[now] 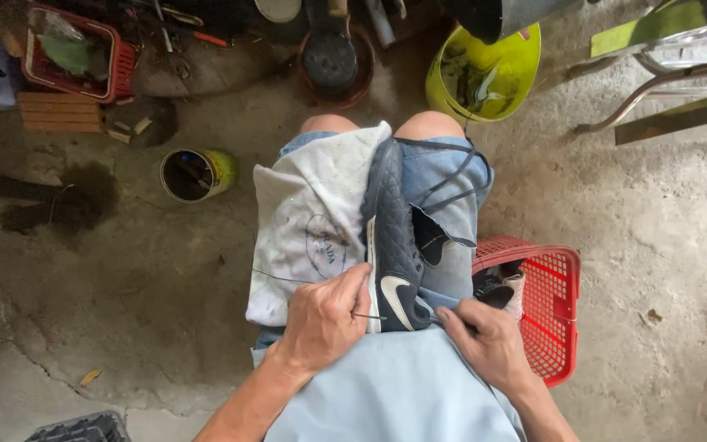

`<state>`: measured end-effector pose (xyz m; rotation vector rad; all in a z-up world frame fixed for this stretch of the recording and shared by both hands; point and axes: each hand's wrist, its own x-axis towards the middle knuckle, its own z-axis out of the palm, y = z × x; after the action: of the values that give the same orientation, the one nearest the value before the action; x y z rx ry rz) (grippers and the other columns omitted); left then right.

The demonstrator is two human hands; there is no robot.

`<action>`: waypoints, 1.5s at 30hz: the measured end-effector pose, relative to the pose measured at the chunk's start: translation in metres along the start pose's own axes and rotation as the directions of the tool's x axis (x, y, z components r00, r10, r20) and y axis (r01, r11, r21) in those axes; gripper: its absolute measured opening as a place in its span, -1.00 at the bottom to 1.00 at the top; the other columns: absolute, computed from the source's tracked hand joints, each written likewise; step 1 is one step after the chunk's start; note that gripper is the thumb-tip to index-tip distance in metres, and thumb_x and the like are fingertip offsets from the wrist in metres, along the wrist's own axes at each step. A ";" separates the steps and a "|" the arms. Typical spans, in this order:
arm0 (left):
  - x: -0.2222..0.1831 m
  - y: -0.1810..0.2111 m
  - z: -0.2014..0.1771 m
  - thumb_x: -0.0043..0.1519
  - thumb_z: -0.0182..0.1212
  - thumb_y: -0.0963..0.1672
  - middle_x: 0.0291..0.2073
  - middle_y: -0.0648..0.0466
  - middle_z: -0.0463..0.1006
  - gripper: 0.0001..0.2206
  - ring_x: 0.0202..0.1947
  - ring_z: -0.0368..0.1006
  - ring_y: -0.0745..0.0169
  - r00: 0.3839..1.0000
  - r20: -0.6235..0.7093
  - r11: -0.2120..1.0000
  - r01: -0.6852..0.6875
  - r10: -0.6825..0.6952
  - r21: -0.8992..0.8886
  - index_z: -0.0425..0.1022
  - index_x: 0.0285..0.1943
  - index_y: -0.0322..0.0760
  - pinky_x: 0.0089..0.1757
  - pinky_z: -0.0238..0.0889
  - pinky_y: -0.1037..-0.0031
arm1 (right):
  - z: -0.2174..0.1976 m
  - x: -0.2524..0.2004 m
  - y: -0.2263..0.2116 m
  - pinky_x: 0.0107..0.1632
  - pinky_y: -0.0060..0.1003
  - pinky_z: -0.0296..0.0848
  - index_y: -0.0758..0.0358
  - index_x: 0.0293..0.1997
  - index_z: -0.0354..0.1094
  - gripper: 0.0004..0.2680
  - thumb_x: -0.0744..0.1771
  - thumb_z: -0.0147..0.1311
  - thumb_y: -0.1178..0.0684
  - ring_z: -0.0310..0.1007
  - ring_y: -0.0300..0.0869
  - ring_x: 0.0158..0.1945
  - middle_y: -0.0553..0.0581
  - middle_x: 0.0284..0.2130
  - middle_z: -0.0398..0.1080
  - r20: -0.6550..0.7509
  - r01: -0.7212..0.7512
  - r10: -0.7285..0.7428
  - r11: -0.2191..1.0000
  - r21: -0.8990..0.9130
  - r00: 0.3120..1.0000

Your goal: Hand-sewing the upper part of a sneaker to repair it using a needle and thread in a workshop environment.

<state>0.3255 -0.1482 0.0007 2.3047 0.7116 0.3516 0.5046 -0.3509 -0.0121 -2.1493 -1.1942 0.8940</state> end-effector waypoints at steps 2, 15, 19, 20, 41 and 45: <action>0.003 0.001 0.001 0.11 0.09 -0.34 -0.70 0.19 0.32 -0.81 -0.75 0.24 0.31 1.000 0.013 1.000 -0.017 0.017 0.007 0.47 -0.17 -0.35 -0.69 0.04 0.41 | 0.000 -0.007 0.000 -0.53 -0.24 0.00 0.14 -0.61 -0.02 -0.65 0.36 0.10 0.02 -0.04 -0.25 -0.64 -0.05 -0.71 -0.03 -0.015 0.032 -0.032 0.999 0.014 0.999; -0.015 -0.012 -0.023 0.31 0.17 -0.22 0.13 -0.20 0.38 -0.72 0.05 0.51 0.04 0.976 -0.055 0.922 0.180 -0.211 -0.343 0.46 0.20 -0.40 0.10 0.47 0.31 | -0.005 0.015 -0.046 -0.11 -0.31 0.45 0.26 0.01 0.45 -0.76 0.32 0.12 -0.04 0.46 -0.21 -0.25 0.06 -0.29 0.52 -0.055 -0.084 0.109 0.938 0.336 0.993; -0.036 -0.018 -0.038 0.32 0.18 -0.23 0.05 -0.13 0.47 -0.77 0.16 0.44 0.04 0.954 -0.124 0.913 0.215 -0.271 -0.345 0.54 0.14 -0.41 0.15 0.45 0.35 | 0.009 0.050 -0.081 -0.12 -0.33 0.44 0.20 -0.10 0.42 -0.60 0.20 0.31 -0.28 0.46 -0.30 -0.23 -0.03 -0.28 0.55 0.082 -0.232 0.217 0.931 0.281 0.973; -0.038 -0.018 -0.045 0.34 0.17 -0.22 -0.05 -0.11 0.53 -0.73 0.00 0.52 0.13 0.966 -0.124 0.922 0.173 -0.228 -0.346 0.47 0.22 -0.40 -0.01 0.50 0.45 | 0.010 0.056 -0.083 -0.10 -0.35 0.47 0.16 -0.06 0.41 -0.63 0.20 0.32 -0.22 0.51 -0.31 -0.21 -0.04 -0.26 0.58 0.145 -0.343 0.313 0.894 0.288 0.939; -0.005 -0.018 -0.066 0.24 0.24 -0.19 -0.46 0.20 0.29 -0.61 -0.71 0.18 0.20 0.936 0.346 0.997 0.039 -0.059 0.063 0.53 0.28 -0.04 -0.71 0.14 0.36 | 0.018 0.062 -0.055 -0.19 -0.44 0.38 0.12 -0.42 0.37 -0.82 0.26 0.37 0.01 0.33 -0.39 -0.32 -0.16 -0.46 0.40 0.326 -0.460 0.329 0.705 0.540 0.886; 0.004 -0.017 -0.070 0.26 0.22 -0.18 -0.48 0.21 0.28 -0.64 -0.68 0.22 0.26 0.923 0.381 0.998 0.047 -0.058 0.038 0.56 0.25 -0.07 -0.70 0.13 0.37 | 0.019 0.062 -0.050 -0.23 -0.44 0.37 0.13 -0.42 0.39 -0.82 0.26 0.37 -0.01 0.32 -0.40 -0.34 -0.16 -0.48 0.39 0.331 -0.436 0.295 0.723 0.536 0.896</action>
<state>0.2917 -0.0976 0.0403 2.2798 0.5799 -0.1351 0.4885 -0.2710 -0.0077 -1.7911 -0.4456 1.4931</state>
